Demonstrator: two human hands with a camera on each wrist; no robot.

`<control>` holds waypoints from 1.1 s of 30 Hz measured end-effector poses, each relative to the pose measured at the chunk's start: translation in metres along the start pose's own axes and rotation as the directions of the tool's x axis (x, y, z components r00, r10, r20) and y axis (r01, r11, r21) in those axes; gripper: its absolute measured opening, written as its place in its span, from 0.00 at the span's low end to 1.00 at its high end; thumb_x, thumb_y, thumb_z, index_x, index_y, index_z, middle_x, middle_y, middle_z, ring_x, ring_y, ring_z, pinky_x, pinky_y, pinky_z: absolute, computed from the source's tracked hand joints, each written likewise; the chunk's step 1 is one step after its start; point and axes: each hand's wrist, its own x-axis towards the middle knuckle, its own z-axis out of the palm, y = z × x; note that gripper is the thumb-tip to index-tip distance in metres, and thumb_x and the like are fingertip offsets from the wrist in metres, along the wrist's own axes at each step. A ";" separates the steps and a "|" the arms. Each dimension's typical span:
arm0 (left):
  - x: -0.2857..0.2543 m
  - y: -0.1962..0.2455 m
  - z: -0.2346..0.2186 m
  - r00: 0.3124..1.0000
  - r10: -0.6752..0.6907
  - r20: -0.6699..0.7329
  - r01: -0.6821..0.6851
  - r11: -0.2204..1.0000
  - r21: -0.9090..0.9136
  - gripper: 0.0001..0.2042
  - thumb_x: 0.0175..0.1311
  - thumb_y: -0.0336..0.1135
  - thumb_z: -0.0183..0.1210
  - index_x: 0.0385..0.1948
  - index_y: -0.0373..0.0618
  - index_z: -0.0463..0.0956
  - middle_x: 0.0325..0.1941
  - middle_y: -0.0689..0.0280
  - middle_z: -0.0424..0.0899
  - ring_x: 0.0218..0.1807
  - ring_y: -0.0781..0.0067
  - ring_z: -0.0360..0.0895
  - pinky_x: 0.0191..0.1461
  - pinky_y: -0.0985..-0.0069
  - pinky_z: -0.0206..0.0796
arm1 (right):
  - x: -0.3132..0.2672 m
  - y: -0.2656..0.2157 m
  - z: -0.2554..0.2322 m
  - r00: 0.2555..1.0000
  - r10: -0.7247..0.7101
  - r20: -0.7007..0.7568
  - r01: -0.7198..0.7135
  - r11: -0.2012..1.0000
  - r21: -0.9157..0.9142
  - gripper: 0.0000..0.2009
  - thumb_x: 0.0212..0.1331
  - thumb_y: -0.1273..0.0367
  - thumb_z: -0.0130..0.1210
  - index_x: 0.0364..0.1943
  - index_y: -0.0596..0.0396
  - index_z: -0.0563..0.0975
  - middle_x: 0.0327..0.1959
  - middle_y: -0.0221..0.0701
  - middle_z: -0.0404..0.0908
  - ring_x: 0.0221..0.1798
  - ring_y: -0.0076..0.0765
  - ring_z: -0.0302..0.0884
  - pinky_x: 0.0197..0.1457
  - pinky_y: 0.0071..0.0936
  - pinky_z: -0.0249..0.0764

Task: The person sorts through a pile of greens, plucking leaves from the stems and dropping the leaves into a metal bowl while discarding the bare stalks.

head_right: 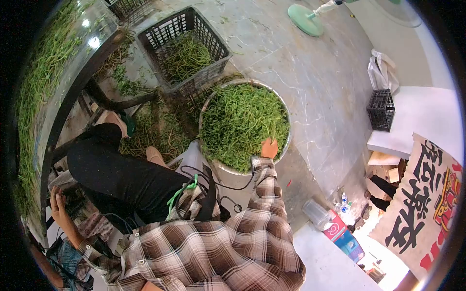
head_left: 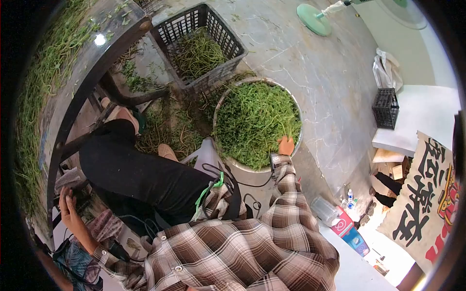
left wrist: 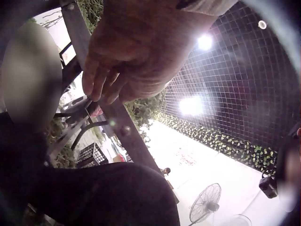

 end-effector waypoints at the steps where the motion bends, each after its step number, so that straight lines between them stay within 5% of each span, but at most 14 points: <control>1: -0.001 0.001 0.000 1.000 -0.006 0.000 0.006 1.000 0.002 0.19 0.67 0.42 0.47 0.54 0.40 0.69 0.55 0.58 0.73 0.57 0.64 0.70 0.59 0.70 0.62 | 0.000 -0.003 -0.004 0.998 0.061 0.027 -0.065 0.981 0.185 0.11 0.51 0.68 0.48 0.37 0.60 0.70 0.25 0.39 0.78 0.24 0.39 0.74 0.29 0.36 0.71; 3: -0.002 0.001 -0.001 1.000 -0.011 0.000 0.011 1.000 0.007 0.19 0.67 0.42 0.47 0.54 0.41 0.69 0.55 0.59 0.73 0.57 0.64 0.71 0.58 0.70 0.62 | 0.003 -0.005 -0.008 0.987 0.132 0.095 -0.161 0.880 0.447 0.09 0.54 0.71 0.46 0.37 0.62 0.69 0.22 0.35 0.77 0.16 0.27 0.70 0.15 0.24 0.68; 6: -0.002 -0.004 -0.002 1.000 0.001 0.000 -0.001 1.000 0.028 0.19 0.67 0.42 0.47 0.53 0.41 0.70 0.55 0.59 0.73 0.55 0.65 0.72 0.58 0.71 0.63 | 0.011 -0.003 -0.015 0.980 0.191 0.060 -0.198 0.872 0.448 0.10 0.52 0.71 0.47 0.37 0.59 0.67 0.22 0.39 0.76 0.18 0.34 0.74 0.14 0.26 0.69; 10: -0.003 -0.008 -0.004 0.999 -0.036 0.015 0.036 0.998 -0.046 0.18 0.67 0.41 0.47 0.53 0.41 0.71 0.53 0.60 0.75 0.54 0.66 0.72 0.56 0.71 0.64 | 0.015 -0.005 -0.024 0.966 0.253 -0.055 -0.191 0.839 0.510 0.09 0.51 0.71 0.49 0.36 0.57 0.67 0.16 0.31 0.67 0.12 0.29 0.64 0.11 0.26 0.62; 12: -0.004 -0.005 -0.003 0.999 -0.042 0.019 0.043 0.998 -0.037 0.18 0.67 0.41 0.47 0.52 0.41 0.71 0.53 0.60 0.75 0.54 0.66 0.72 0.56 0.71 0.64 | 0.013 -0.006 -0.020 0.979 0.205 0.013 -0.184 0.849 0.496 0.09 0.52 0.69 0.51 0.36 0.56 0.70 0.13 0.26 0.61 0.10 0.25 0.58 0.10 0.24 0.57; 14: -0.005 0.002 0.001 0.998 -0.053 0.017 0.053 0.999 0.000 0.18 0.66 0.41 0.48 0.52 0.41 0.72 0.52 0.61 0.76 0.54 0.67 0.73 0.56 0.72 0.64 | 0.006 -0.015 -0.009 0.902 0.246 0.355 -0.424 0.660 0.619 0.09 0.53 0.65 0.54 0.34 0.56 0.73 0.12 0.23 0.59 0.10 0.22 0.55 0.11 0.22 0.52; 16: -0.005 0.005 0.002 0.998 -0.054 0.012 0.054 0.999 0.000 0.18 0.66 0.42 0.48 0.52 0.41 0.72 0.52 0.61 0.76 0.53 0.67 0.73 0.56 0.72 0.64 | 0.003 -0.020 0.009 0.926 0.190 0.327 -0.341 0.792 0.506 0.11 0.51 0.63 0.59 0.27 0.57 0.74 0.11 0.23 0.61 0.09 0.22 0.55 0.13 0.23 0.51; 18: -0.005 0.007 0.001 0.999 -0.054 0.003 0.054 0.999 0.002 0.18 0.66 0.42 0.48 0.52 0.41 0.72 0.52 0.61 0.76 0.53 0.68 0.73 0.55 0.72 0.64 | 0.013 -0.004 0.042 0.917 0.260 0.303 -0.382 0.792 0.476 0.12 0.48 0.65 0.60 0.25 0.60 0.74 0.11 0.26 0.63 0.10 0.25 0.57 0.14 0.27 0.53; 21: -0.003 0.006 -0.003 0.999 -0.038 0.025 0.038 0.999 -0.002 0.18 0.66 0.42 0.48 0.52 0.41 0.72 0.52 0.61 0.76 0.52 0.68 0.73 0.54 0.72 0.65 | 0.029 0.026 0.093 0.990 0.140 -0.025 -0.137 0.986 0.090 0.21 0.42 0.61 0.61 0.27 0.70 0.72 0.14 0.38 0.69 0.17 0.39 0.65 0.25 0.44 0.58; 28: -0.005 0.015 -0.005 0.998 -0.056 0.029 0.055 0.998 0.023 0.18 0.66 0.42 0.48 0.51 0.41 0.72 0.51 0.61 0.76 0.52 0.69 0.74 0.55 0.73 0.64 | 0.020 -0.023 0.083 0.953 0.272 0.134 -0.253 0.957 -0.142 0.24 0.39 0.58 0.58 0.32 0.70 0.74 0.27 0.51 0.75 0.22 0.47 0.66 0.32 0.48 0.63; 30: -0.004 0.021 -0.004 0.998 -0.052 0.033 0.051 0.998 0.026 0.18 0.67 0.42 0.48 0.51 0.41 0.72 0.51 0.61 0.76 0.52 0.69 0.74 0.55 0.73 0.64 | 0.010 -0.025 0.075 0.951 0.282 0.125 -0.287 0.957 0.027 0.24 0.41 0.59 0.54 0.38 0.68 0.75 0.25 0.48 0.75 0.22 0.45 0.66 0.31 0.47 0.64; 32: -0.004 0.022 0.000 0.998 -0.056 0.029 0.056 0.998 0.006 0.17 0.67 0.41 0.47 0.51 0.40 0.73 0.50 0.61 0.77 0.51 0.70 0.74 0.54 0.73 0.65 | 0.023 0.005 0.084 0.976 0.216 0.040 -0.219 0.945 0.242 0.21 0.45 0.60 0.53 0.39 0.65 0.74 0.25 0.41 0.76 0.23 0.41 0.68 0.31 0.43 0.65; 33: -0.004 0.019 0.001 0.998 -0.059 0.031 0.059 0.998 0.003 0.17 0.67 0.41 0.47 0.51 0.40 0.73 0.50 0.61 0.77 0.51 0.70 0.74 0.54 0.73 0.65 | 0.032 0.026 0.075 0.971 -0.200 0.131 0.206 0.978 -0.031 0.18 0.50 0.60 0.54 0.40 0.61 0.74 0.18 0.32 0.72 0.18 0.35 0.66 0.24 0.38 0.64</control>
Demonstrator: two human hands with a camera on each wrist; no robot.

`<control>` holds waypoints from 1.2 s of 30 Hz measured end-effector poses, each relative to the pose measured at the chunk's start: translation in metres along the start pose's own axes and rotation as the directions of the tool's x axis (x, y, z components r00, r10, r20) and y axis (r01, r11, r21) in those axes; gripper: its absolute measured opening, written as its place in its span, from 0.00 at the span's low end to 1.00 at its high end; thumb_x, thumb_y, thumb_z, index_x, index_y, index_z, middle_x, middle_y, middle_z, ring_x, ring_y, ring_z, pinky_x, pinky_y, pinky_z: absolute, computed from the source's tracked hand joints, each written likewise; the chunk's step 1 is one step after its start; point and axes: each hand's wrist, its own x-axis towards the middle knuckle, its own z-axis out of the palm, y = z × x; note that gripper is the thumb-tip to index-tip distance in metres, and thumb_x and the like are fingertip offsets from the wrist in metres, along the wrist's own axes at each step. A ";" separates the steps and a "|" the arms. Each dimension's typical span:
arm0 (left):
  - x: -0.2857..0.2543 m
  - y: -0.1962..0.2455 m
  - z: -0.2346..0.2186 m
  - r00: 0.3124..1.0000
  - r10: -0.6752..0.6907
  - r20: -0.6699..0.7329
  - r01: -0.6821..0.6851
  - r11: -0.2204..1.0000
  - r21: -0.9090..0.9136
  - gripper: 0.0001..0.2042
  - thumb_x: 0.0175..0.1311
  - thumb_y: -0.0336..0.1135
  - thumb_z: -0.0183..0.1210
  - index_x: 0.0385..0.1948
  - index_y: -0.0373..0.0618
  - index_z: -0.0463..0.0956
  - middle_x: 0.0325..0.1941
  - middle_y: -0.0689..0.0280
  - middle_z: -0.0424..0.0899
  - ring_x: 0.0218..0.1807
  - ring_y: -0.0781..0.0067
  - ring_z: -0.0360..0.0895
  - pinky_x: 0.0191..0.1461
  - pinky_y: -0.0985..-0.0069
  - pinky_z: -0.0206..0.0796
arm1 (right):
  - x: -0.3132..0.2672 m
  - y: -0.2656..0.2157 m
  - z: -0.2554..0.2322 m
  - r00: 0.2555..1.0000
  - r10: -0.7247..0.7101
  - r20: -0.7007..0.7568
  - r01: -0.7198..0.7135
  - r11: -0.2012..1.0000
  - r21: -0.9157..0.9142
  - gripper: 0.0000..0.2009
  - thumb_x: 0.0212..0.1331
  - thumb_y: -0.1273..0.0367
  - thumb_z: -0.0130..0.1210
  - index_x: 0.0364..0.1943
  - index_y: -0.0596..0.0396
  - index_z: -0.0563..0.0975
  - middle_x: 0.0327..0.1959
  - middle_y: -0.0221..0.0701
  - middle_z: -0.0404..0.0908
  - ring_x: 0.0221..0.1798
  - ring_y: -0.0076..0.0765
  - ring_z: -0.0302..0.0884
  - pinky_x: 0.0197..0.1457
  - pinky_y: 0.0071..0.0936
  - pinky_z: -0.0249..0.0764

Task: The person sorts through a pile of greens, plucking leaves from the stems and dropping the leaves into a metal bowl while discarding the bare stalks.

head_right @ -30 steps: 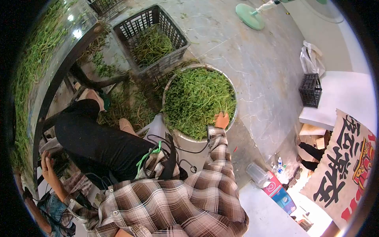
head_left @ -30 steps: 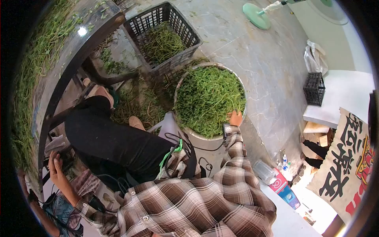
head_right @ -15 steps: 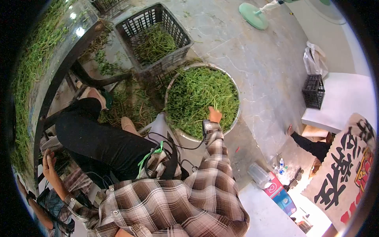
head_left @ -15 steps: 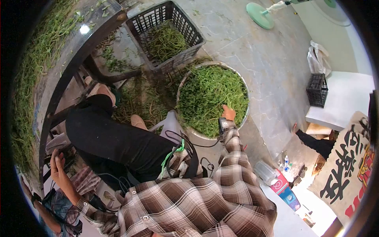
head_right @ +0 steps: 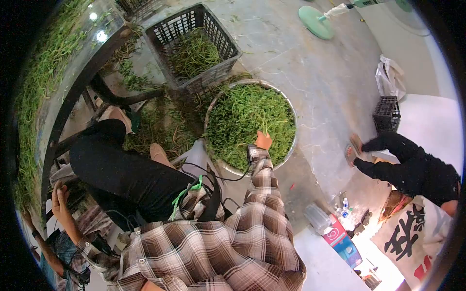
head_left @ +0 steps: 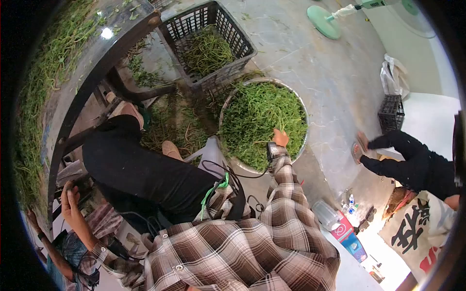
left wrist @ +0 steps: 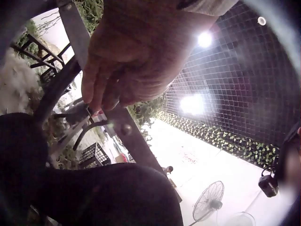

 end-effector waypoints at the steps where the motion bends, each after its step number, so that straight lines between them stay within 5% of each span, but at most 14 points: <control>1: 0.002 -0.005 0.001 1.000 0.004 0.009 -0.004 1.000 -0.018 0.17 0.67 0.41 0.48 0.51 0.40 0.73 0.50 0.61 0.77 0.51 0.70 0.74 0.54 0.74 0.65 | 0.009 0.017 -0.003 1.000 0.001 -0.001 -0.001 1.000 -0.005 0.18 0.50 0.60 0.54 0.40 0.61 0.74 0.18 0.32 0.72 0.18 0.35 0.66 0.24 0.38 0.64; 2: 0.004 -0.007 0.002 1.000 0.008 0.019 -0.007 0.999 -0.036 0.17 0.67 0.40 0.48 0.50 0.40 0.73 0.50 0.61 0.77 0.51 0.70 0.74 0.54 0.74 0.65 | 0.015 0.025 -0.007 0.958 0.156 0.240 -0.267 0.788 0.555 0.15 0.53 0.60 0.54 0.38 0.59 0.74 0.15 0.29 0.67 0.16 0.33 0.63 0.21 0.36 0.62; 3: 0.004 -0.005 0.004 1.000 0.004 0.025 -0.003 0.999 -0.036 0.17 0.67 0.40 0.48 0.50 0.40 0.73 0.50 0.61 0.77 0.51 0.70 0.74 0.54 0.74 0.65 | 0.010 0.011 -0.017 0.853 0.130 0.505 -0.521 0.243 0.818 0.13 0.56 0.60 0.53 0.36 0.56 0.73 0.12 0.26 0.62 0.13 0.30 0.60 0.18 0.33 0.60; 4: 0.006 -0.001 0.007 1.000 0.005 0.024 -0.005 1.000 -0.016 0.17 0.67 0.40 0.48 0.50 0.40 0.73 0.50 0.61 0.77 0.51 0.70 0.74 0.54 0.74 0.65 | 0.005 -0.004 -0.030 0.809 0.169 0.564 -0.588 0.185 0.788 0.11 0.58 0.59 0.52 0.30 0.52 0.71 0.09 0.23 0.54 0.10 0.24 0.53 0.13 0.26 0.53; 5: 0.007 0.001 0.009 1.000 0.008 0.022 -0.008 1.000 0.002 0.17 0.67 0.40 0.48 0.50 0.40 0.73 0.50 0.61 0.77 0.51 0.70 0.75 0.53 0.74 0.66 | -0.005 -0.034 -0.049 0.810 0.172 0.562 -0.586 0.186 0.789 0.11 0.58 0.59 0.52 0.30 0.52 0.71 0.09 0.23 0.54 0.10 0.24 0.53 0.13 0.26 0.53; 7: 0.009 -0.001 0.007 1.000 0.006 0.027 -0.006 1.000 -0.002 0.17 0.67 0.40 0.48 0.50 0.40 0.73 0.50 0.61 0.77 0.51 0.70 0.75 0.54 0.74 0.66 | -0.019 -0.066 -0.073 0.891 0.301 0.339 -0.453 0.614 0.646 0.13 0.57 0.57 0.53 0.27 0.51 0.69 0.10 0.21 0.55 0.11 0.20 0.54 0.12 0.22 0.51; 15: 0.007 -0.009 0.004 1.000 0.001 0.008 -0.001 1.000 -0.013 0.17 0.67 0.41 0.47 0.51 0.40 0.73 0.50 0.61 0.77 0.51 0.70 0.74 0.54 0.74 0.65 | -0.032 -0.025 -0.082 0.903 0.354 0.245 -0.409 0.880 0.239 0.20 0.51 0.56 0.57 0.39 0.58 0.76 0.13 0.29 0.66 0.11 0.27 0.59 0.13 0.26 0.58; 20: 0.003 -0.011 0.001 1.000 -0.018 0.020 0.019 0.999 -0.030 0.17 0.67 0.41 0.47 0.51 0.40 0.73 0.50 0.61 0.77 0.51 0.70 0.74 0.54 0.74 0.64 | -0.053 -0.005 -0.040 0.951 0.258 0.168 -0.255 0.966 -0.040 0.22 0.44 0.60 0.58 0.42 0.63 0.75 0.29 0.45 0.79 0.31 0.46 0.76 0.41 0.38 0.70; 23: 0.001 -0.003 -0.003 0.999 -0.002 0.043 0.001 1.000 0.023 0.17 0.67 0.41 0.47 0.50 0.40 0.73 0.50 0.61 0.77 0.50 0.70 0.74 0.54 0.74 0.64 | -0.047 0.021 -0.003 0.977 0.211 0.038 -0.201 0.962 -0.184 0.25 0.43 0.61 0.58 0.45 0.65 0.74 0.38 0.50 0.78 0.37 0.49 0.77 0.44 0.38 0.71; 25: 0.001 -0.008 -0.006 0.999 -0.008 0.039 0.008 1.000 0.007 0.17 0.67 0.41 0.47 0.50 0.40 0.73 0.50 0.61 0.77 0.50 0.70 0.74 0.54 0.74 0.64 | -0.043 0.047 0.024 0.991 0.029 -0.128 -0.050 0.985 -0.164 0.15 0.43 0.61 0.55 0.31 0.58 0.78 0.25 0.45 0.77 0.28 0.47 0.72 0.35 0.42 0.66; 29: -0.002 -0.005 -0.007 0.999 -0.020 0.024 0.020 1.000 0.004 0.17 0.67 0.40 0.48 0.50 0.40 0.74 0.49 0.61 0.78 0.51 0.71 0.74 0.54 0.74 0.64 | -0.049 -0.010 -0.012 0.942 0.335 -0.031 -0.336 0.940 -0.054 0.18 0.43 0.62 0.56 0.37 0.58 0.78 0.30 0.46 0.79 0.32 0.48 0.75 0.39 0.42 0.68; 33: -0.002 -0.006 -0.002 1.000 -0.017 0.025 0.017 1.000 0.013 0.17 0.67 0.40 0.47 0.49 0.39 0.74 0.49 0.60 0.78 0.51 0.70 0.74 0.55 0.73 0.64 | -0.052 -0.009 -0.046 0.985 0.173 0.018 -0.173 0.985 -0.008 0.19 0.45 0.62 0.58 0.38 0.62 0.77 0.26 0.47 0.77 0.30 0.54 0.74 0.38 0.44 0.69; 35: 0.000 -0.011 0.000 0.999 -0.024 0.033 0.024 1.000 -0.014 0.17 0.67 0.40 0.47 0.49 0.38 0.73 0.49 0.60 0.78 0.51 0.69 0.74 0.56 0.73 0.64 | -0.052 -0.001 -0.061 0.960 -0.091 -0.266 0.049 0.986 -0.160 0.15 0.46 0.63 0.57 0.33 0.62 0.76 0.21 0.45 0.76 0.27 0.54 0.73 0.35 0.44 0.69; 36: 0.000 -0.011 0.001 0.999 -0.024 0.038 0.025 1.000 -0.013 0.17 0.67 0.40 0.47 0.49 0.38 0.73 0.49 0.60 0.78 0.51 0.69 0.74 0.56 0.73 0.64 | -0.050 0.005 -0.070 0.962 -0.075 -0.264 0.078 0.997 -0.001 0.15 0.47 0.64 0.57 0.33 0.62 0.75 0.20 0.40 0.75 0.26 0.48 0.73 0.34 0.41 0.69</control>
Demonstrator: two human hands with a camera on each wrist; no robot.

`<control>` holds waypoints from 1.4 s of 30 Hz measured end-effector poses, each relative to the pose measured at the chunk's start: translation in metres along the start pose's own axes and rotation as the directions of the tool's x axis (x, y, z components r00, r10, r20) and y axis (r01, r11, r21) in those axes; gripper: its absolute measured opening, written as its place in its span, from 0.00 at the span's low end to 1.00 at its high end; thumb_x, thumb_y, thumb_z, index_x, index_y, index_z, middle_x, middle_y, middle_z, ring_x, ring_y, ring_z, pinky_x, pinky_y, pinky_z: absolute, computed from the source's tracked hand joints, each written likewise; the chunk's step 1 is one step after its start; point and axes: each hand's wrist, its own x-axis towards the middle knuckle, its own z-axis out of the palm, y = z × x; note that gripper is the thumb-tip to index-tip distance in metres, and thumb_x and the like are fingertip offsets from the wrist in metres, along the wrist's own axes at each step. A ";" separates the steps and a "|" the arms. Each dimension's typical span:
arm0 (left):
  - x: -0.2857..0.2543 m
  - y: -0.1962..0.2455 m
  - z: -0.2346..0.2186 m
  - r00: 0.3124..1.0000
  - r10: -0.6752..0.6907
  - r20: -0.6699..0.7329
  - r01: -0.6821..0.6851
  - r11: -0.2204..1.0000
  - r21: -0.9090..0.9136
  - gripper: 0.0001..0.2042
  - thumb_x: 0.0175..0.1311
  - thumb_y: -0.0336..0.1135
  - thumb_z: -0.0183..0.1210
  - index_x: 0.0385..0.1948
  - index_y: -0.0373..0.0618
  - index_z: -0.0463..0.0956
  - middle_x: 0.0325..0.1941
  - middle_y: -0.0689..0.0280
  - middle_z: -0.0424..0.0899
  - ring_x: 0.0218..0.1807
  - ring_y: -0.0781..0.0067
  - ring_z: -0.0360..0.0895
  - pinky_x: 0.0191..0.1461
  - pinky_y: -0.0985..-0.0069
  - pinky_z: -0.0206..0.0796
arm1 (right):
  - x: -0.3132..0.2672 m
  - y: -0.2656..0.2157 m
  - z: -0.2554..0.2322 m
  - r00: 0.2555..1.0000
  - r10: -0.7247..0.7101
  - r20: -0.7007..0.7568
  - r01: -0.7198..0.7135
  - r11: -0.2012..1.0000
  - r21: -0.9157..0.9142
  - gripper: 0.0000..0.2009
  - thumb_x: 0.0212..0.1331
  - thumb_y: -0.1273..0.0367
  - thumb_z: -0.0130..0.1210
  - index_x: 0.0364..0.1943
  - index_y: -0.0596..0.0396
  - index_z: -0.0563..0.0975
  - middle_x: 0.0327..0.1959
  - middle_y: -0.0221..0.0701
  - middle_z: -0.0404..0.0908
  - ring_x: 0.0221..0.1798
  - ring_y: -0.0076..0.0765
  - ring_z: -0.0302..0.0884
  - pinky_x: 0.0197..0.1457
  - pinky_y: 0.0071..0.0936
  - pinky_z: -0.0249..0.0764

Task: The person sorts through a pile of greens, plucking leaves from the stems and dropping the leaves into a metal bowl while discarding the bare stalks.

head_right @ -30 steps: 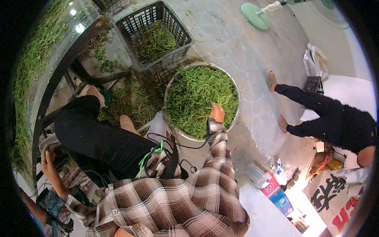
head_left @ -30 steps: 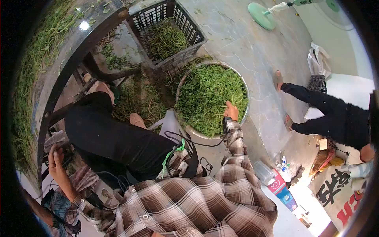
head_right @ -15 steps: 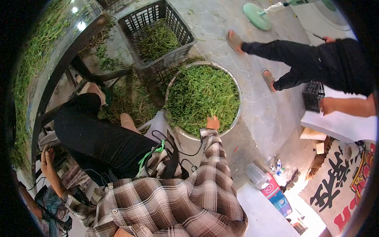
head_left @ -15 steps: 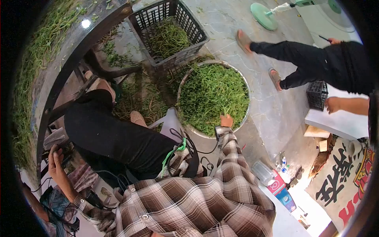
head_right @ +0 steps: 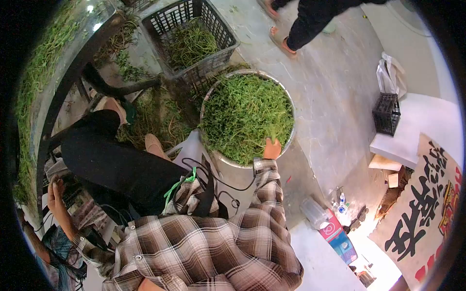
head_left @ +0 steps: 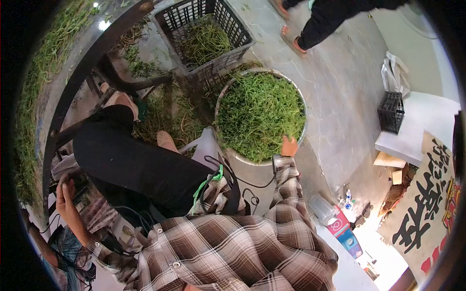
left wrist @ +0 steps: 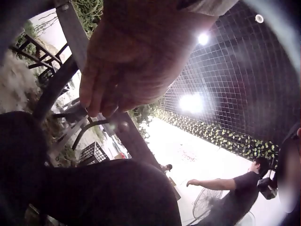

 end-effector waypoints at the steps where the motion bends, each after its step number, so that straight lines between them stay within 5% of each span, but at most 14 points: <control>1: 0.001 0.003 0.002 1.000 -0.006 0.007 0.006 1.000 0.013 0.17 0.67 0.40 0.47 0.49 0.38 0.73 0.49 0.60 0.78 0.51 0.69 0.74 0.56 0.73 0.64 | 0.003 0.006 -0.008 1.000 0.003 -0.001 -0.003 1.000 -0.004 0.15 0.47 0.64 0.57 0.33 0.62 0.75 0.20 0.40 0.75 0.26 0.48 0.73 0.34 0.41 0.69; 3: 0.002 0.005 0.003 1.000 -0.008 0.017 0.007 1.000 0.024 0.17 0.67 0.40 0.47 0.49 0.38 0.73 0.48 0.60 0.78 0.50 0.69 0.75 0.57 0.73 0.64 | 0.009 0.017 -0.024 0.719 0.572 0.393 -0.691 0.648 0.321 0.16 0.47 0.64 0.56 0.37 0.61 0.75 0.23 0.37 0.76 0.28 0.43 0.73 0.34 0.37 0.69; 12: -0.004 0.012 0.001 0.999 0.010 0.033 -0.012 0.997 0.072 0.17 0.67 0.41 0.48 0.49 0.38 0.74 0.47 0.60 0.78 0.50 0.69 0.75 0.56 0.73 0.64 | -0.049 0.064 0.037 0.787 0.510 0.347 -0.521 0.851 -0.070 0.18 0.49 0.57 0.57 0.37 0.58 0.77 0.27 0.35 0.78 0.26 0.30 0.72 0.29 0.27 0.67; 15: -0.004 0.005 -0.001 0.999 0.025 0.034 -0.027 0.998 0.056 0.17 0.66 0.42 0.48 0.48 0.38 0.74 0.47 0.60 0.78 0.49 0.69 0.75 0.55 0.73 0.65 | -0.066 0.027 0.039 0.731 0.396 0.556 -0.595 0.769 0.235 0.20 0.49 0.57 0.57 0.40 0.59 0.77 0.28 0.34 0.78 0.25 0.29 0.72 0.27 0.26 0.65; 23: -0.012 0.014 -0.006 0.998 0.025 0.054 -0.027 0.998 0.048 0.16 0.66 0.41 0.49 0.48 0.41 0.75 0.47 0.61 0.78 0.47 0.69 0.76 0.53 0.73 0.66 | -0.073 0.062 0.116 0.868 0.318 0.381 -0.140 0.893 -0.427 0.32 0.49 0.61 0.54 0.60 0.61 0.63 0.28 0.40 0.79 0.25 0.36 0.75 0.30 0.31 0.70; 24: -0.012 0.013 -0.008 0.999 0.024 0.045 -0.026 0.998 0.050 0.16 0.66 0.41 0.49 0.48 0.41 0.75 0.47 0.61 0.78 0.47 0.69 0.76 0.53 0.73 0.66 | -0.065 0.060 0.117 0.698 0.506 0.507 -0.339 0.857 -0.389 0.33 0.49 0.62 0.53 0.62 0.60 0.61 0.30 0.42 0.79 0.24 0.38 0.74 0.31 0.34 0.71; 28: -0.017 0.011 -0.013 0.999 0.029 0.043 -0.031 0.998 0.060 0.16 0.66 0.40 0.49 0.48 0.41 0.75 0.47 0.61 0.78 0.47 0.71 0.76 0.53 0.73 0.66 | -0.061 0.070 0.140 0.745 0.434 0.506 -0.171 0.858 -0.484 0.35 0.47 0.62 0.54 0.62 0.61 0.59 0.26 0.42 0.78 0.22 0.36 0.71 0.28 0.34 0.70; 31: -0.021 0.015 -0.014 0.998 0.019 0.054 -0.023 0.997 0.072 0.16 0.66 0.39 0.49 0.49 0.40 0.74 0.48 0.61 0.78 0.47 0.72 0.75 0.54 0.75 0.66 | -0.056 0.089 0.165 0.557 0.664 0.498 -0.361 0.734 -0.575 0.32 0.38 0.59 0.57 0.52 0.61 0.70 0.49 0.50 0.73 0.51 0.53 0.72 0.54 0.42 0.69; 34: -0.022 0.018 -0.014 0.996 0.040 0.077 -0.044 0.998 0.052 0.15 0.67 0.37 0.48 0.49 0.40 0.74 0.48 0.62 0.77 0.48 0.72 0.75 0.54 0.76 0.65 | -0.057 0.086 0.156 0.673 0.532 0.514 -0.383 0.845 -0.373 0.35 0.43 0.62 0.56 0.56 0.73 0.62 0.20 0.38 0.76 0.20 0.34 0.69 0.28 0.33 0.69; 37: -0.021 0.023 -0.014 0.995 0.044 0.089 -0.051 0.996 0.077 0.15 0.67 0.38 0.48 0.48 0.40 0.74 0.47 0.63 0.78 0.48 0.73 0.75 0.54 0.75 0.65 | -0.062 0.114 0.188 0.639 0.594 0.489 -0.320 0.783 -0.533 0.34 0.36 0.58 0.55 0.51 0.66 0.69 0.51 0.49 0.73 0.51 0.52 0.72 0.52 0.41 0.69; 38: -0.022 0.026 -0.012 0.995 0.042 0.088 -0.049 0.996 0.079 0.15 0.67 0.38 0.48 0.48 0.40 0.74 0.47 0.63 0.78 0.48 0.73 0.75 0.54 0.75 0.65 | -0.064 0.073 0.152 0.853 0.386 0.351 -0.235 0.885 -0.402 0.16 0.42 0.63 0.56 0.25 0.65 0.72 0.11 0.34 0.68 0.15 0.32 0.60 0.27 0.36 0.67; 39: -0.023 0.028 -0.011 0.995 0.045 0.084 -0.053 0.994 0.095 0.15 0.67 0.38 0.48 0.48 0.40 0.74 0.46 0.63 0.78 0.48 0.73 0.75 0.54 0.76 0.65 | -0.066 0.088 0.164 0.852 0.387 0.352 -0.235 0.884 -0.403 0.16 0.42 0.63 0.56 0.25 0.65 0.72 0.11 0.34 0.68 0.15 0.32 0.60 0.27 0.36 0.67; 41: -0.023 0.029 -0.011 0.995 0.048 0.087 -0.058 0.992 0.111 0.15 0.67 0.39 0.48 0.47 0.40 0.75 0.46 0.63 0.78 0.48 0.73 0.75 0.54 0.76 0.65 | -0.066 0.094 0.173 0.662 0.568 0.488 -0.368 0.814 -0.449 0.31 0.41 0.57 0.53 0.49 0.66 0.71 0.50 0.50 0.73 0.49 0.52 0.73 0.51 0.41 0.69; 42: -0.021 0.026 -0.010 0.994 0.056 0.090 -0.063 0.994 0.087 0.15 0.67 0.39 0.48 0.47 0.40 0.75 0.45 0.63 0.79 0.48 0.73 0.75 0.54 0.76 0.65 | -0.060 0.094 0.155 0.736 0.464 0.493 -0.367 0.886 -0.284 0.20 0.39 0.56 0.57 0.17 0.63 0.71 0.11 0.33 0.70 0.14 0.30 0.61 0.24 0.35 0.65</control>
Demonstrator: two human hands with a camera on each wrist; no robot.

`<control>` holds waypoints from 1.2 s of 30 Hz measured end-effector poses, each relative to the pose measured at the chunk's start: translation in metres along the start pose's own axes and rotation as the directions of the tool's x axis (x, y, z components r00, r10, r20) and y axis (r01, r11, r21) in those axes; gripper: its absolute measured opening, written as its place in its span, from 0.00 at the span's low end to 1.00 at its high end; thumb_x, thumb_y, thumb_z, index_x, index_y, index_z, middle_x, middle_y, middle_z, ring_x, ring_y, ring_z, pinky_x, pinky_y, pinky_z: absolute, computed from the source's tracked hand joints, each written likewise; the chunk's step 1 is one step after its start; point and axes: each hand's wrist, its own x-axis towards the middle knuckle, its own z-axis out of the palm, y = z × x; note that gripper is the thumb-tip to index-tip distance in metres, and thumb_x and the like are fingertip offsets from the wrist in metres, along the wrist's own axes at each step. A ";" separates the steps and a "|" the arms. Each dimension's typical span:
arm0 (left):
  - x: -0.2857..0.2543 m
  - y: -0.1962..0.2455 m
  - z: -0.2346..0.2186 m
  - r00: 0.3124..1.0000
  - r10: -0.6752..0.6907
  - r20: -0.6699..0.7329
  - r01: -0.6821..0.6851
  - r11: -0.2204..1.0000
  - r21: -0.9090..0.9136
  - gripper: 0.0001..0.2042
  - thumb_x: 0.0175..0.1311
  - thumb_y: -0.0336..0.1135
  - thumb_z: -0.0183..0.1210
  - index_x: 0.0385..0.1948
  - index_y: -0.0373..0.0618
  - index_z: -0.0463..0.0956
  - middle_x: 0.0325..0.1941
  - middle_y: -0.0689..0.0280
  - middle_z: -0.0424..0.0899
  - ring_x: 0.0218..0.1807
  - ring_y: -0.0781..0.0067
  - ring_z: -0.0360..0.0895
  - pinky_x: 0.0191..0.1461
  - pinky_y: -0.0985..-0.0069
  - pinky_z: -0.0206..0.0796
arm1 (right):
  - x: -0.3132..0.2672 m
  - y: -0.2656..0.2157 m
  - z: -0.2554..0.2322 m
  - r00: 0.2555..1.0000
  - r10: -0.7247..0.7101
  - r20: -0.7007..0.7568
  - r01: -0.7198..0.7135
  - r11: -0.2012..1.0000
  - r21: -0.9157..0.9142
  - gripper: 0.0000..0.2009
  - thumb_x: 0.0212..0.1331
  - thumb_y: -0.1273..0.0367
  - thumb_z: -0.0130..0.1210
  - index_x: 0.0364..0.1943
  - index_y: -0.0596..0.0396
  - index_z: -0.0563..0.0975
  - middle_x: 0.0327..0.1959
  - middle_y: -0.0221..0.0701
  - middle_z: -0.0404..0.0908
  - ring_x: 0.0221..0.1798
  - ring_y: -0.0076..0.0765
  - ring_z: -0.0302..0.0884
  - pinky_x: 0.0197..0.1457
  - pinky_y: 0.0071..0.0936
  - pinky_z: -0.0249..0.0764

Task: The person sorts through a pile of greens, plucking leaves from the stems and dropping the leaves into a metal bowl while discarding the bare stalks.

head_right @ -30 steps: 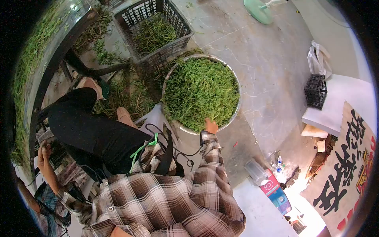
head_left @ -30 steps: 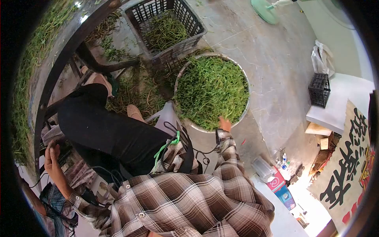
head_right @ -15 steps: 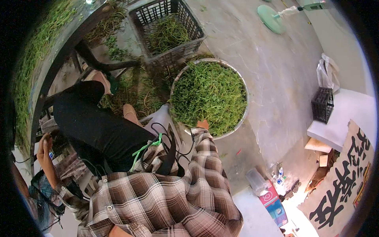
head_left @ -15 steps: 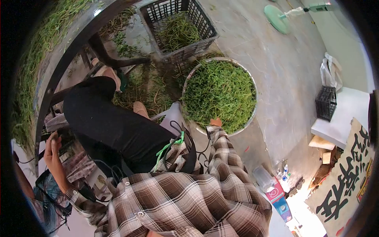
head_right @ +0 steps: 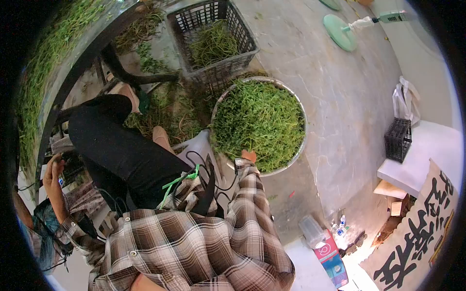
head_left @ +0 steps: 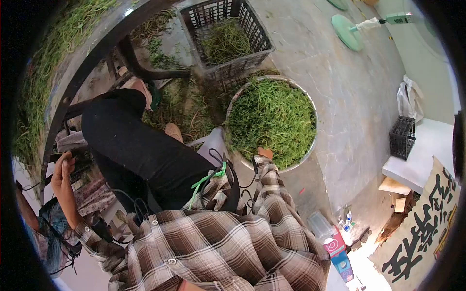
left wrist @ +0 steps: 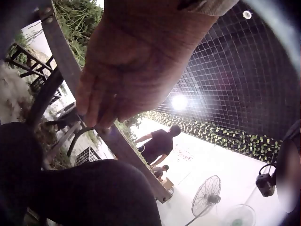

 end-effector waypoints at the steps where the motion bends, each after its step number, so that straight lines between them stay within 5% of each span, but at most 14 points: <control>1: 0.001 -0.002 0.001 1.000 0.007 0.001 -0.007 1.000 -0.023 0.15 0.67 0.39 0.48 0.47 0.40 0.75 0.45 0.63 0.79 0.47 0.73 0.75 0.54 0.76 0.65 | -0.016 -0.002 -0.011 1.000 0.004 -0.005 -0.004 1.000 0.001 0.20 0.39 0.56 0.57 0.17 0.63 0.71 0.11 0.33 0.70 0.14 0.30 0.61 0.24 0.35 0.65; 3: 0.002 -0.006 0.003 1.000 0.012 0.003 -0.012 1.000 -0.028 0.15 0.67 0.40 0.48 0.47 0.40 0.75 0.45 0.63 0.79 0.47 0.73 0.75 0.54 0.76 0.65 | -0.049 -0.018 -0.031 0.923 -0.356 -0.149 0.351 0.935 -0.061 0.23 0.39 0.52 0.57 0.10 0.60 0.68 0.11 0.33 0.71 0.13 0.29 0.63 0.22 0.34 0.63; 4: 0.002 -0.007 0.003 1.000 0.013 0.001 -0.013 0.999 -0.030 0.15 0.67 0.40 0.48 0.47 0.40 0.75 0.45 0.63 0.79 0.47 0.74 0.75 0.53 0.76 0.65 | -0.063 -0.034 -0.052 0.996 -0.045 0.080 0.043 0.999 0.030 0.23 0.40 0.52 0.56 0.15 0.64 0.72 0.13 0.34 0.73 0.16 0.33 0.67 0.26 0.37 0.66; 5: 0.003 -0.007 0.004 1.000 0.017 0.001 -0.017 0.999 -0.039 0.15 0.67 0.40 0.48 0.47 0.40 0.75 0.45 0.63 0.79 0.47 0.74 0.75 0.53 0.76 0.65 | -0.062 -0.024 -0.044 0.990 -0.137 -0.045 0.135 0.990 -0.037 0.23 0.40 0.52 0.56 0.18 0.65 0.73 0.14 0.35 0.74 0.20 0.37 0.71 0.30 0.36 0.68; 9: 0.009 -0.018 0.007 1.000 0.011 0.006 -0.010 0.997 -0.079 0.15 0.66 0.40 0.48 0.47 0.42 0.75 0.47 0.62 0.79 0.49 0.69 0.76 0.56 0.72 0.67 | -0.104 -0.026 -0.086 0.965 -0.180 0.192 0.159 0.980 0.122 0.19 0.42 0.54 0.55 0.22 0.60 0.76 0.16 0.35 0.76 0.21 0.38 0.71 0.33 0.33 0.69; 15: 0.011 -0.023 0.017 1.000 0.003 0.008 -0.001 0.986 -0.167 0.15 0.66 0.40 0.49 0.47 0.40 0.75 0.45 0.62 0.79 0.48 0.69 0.76 0.54 0.73 0.67 | -0.137 -0.047 -0.133 0.896 -0.282 0.342 0.249 0.959 0.138 0.09 0.57 0.64 0.49 0.32 0.54 0.76 0.16 0.25 0.69 0.17 0.26 0.66 0.18 0.25 0.60; 17: 0.011 -0.025 0.016 1.000 -0.015 0.006 0.015 0.986 -0.165 0.16 0.66 0.40 0.49 0.47 0.40 0.75 0.45 0.62 0.79 0.48 0.70 0.76 0.54 0.74 0.67 | -0.150 -0.078 -0.151 0.830 -0.018 0.557 -0.345 0.768 0.539 0.08 0.60 0.65 0.46 0.33 0.53 0.75 0.16 0.23 0.67 0.13 0.24 0.59 0.14 0.23 0.55; 21: 0.009 -0.038 0.019 0.999 -0.040 -0.030 0.028 0.950 -0.310 0.13 0.66 0.37 0.49 0.44 0.38 0.76 0.44 0.65 0.78 0.46 0.75 0.75 0.52 0.78 0.65 | -0.139 -0.124 -0.160 0.928 -0.112 0.356 -0.029 0.929 0.369 0.10 0.61 0.61 0.49 0.32 0.52 0.74 0.16 0.23 0.66 0.12 0.21 0.55 0.13 0.21 0.52; 23: 0.006 -0.043 0.015 0.996 -0.079 -0.031 0.067 0.955 -0.290 0.13 0.66 0.36 0.50 0.44 0.38 0.76 0.43 0.65 0.78 0.45 0.76 0.75 0.50 0.78 0.65 | -0.128 -0.158 -0.168 0.898 -0.144 0.416 -0.075 0.881 0.467 0.11 0.60 0.60 0.49 0.32 0.53 0.74 0.16 0.23 0.66 0.12 0.21 0.56 0.13 0.21 0.53; 29: -0.007 -0.038 0.006 0.990 -0.098 -0.106 0.065 0.958 -0.279 0.15 0.65 0.40 0.50 0.44 0.39 0.76 0.41 0.65 0.80 0.42 0.74 0.77 0.49 0.75 0.68 | -0.135 -0.294 -0.183 0.807 -0.468 0.359 0.153 0.754 0.639 0.10 0.59 0.60 0.50 0.30 0.52 0.72 0.15 0.23 0.65 0.10 0.22 0.54 0.11 0.21 0.52; 31: -0.012 -0.035 0.006 0.983 -0.110 -0.149 0.056 0.945 -0.322 0.12 0.65 0.37 0.50 0.40 0.36 0.76 0.38 0.66 0.78 0.39 0.77 0.74 0.45 0.80 0.64 | -0.130 -0.346 -0.183 0.822 -0.541 0.180 0.357 0.735 0.576 0.12 0.60 0.60 0.50 0.31 0.54 0.72 0.16 0.24 0.68 0.11 0.23 0.59 0.11 0.22 0.54; 33: -0.012 -0.030 0.005 0.976 -0.118 -0.182 0.053 0.943 -0.327 0.12 0.65 0.36 0.50 0.39 0.35 0.75 0.38 0.66 0.78 0.38 0.78 0.74 0.44 0.80 0.64 | -0.107 -0.398 -0.193 0.717 -0.670 0.195 0.509 0.693 0.510 0.14 0.59 0.58 0.50 0.29 0.56 0.72 0.19 0.28 0.72 0.18 0.24 0.70 0.16 0.23 0.63; 35: -0.016 -0.025 -0.001 0.979 -0.162 -0.127 0.119 0.950 -0.289 0.11 0.64 0.35 0.50 0.38 0.34 0.75 0.37 0.65 0.78 0.37 0.77 0.74 0.43 0.80 0.65 | -0.140 -0.455 -0.197 0.753 -0.650 0.104 0.459 0.632 0.625 0.16 0.57 0.57 0.51 0.29 0.59 0.74 0.21 0.30 0.75 0.27 0.26 0.76 0.24 0.26 0.69; 36: -0.019 -0.015 -0.002 0.971 -0.201 -0.129 0.146 0.927 -0.346 0.11 0.64 0.34 0.50 0.37 0.34 0.75 0.37 0.64 0.78 0.37 0.77 0.74 0.43 0.80 0.65 | -0.103 -0.469 -0.195 0.669 -0.743 -0.031 0.727 0.645 0.236 0.16 0.56 0.58 0.52 0.31 0.60 0.75 0.22 0.31 0.76 0.30 0.26 0.76 0.27 0.27 0.70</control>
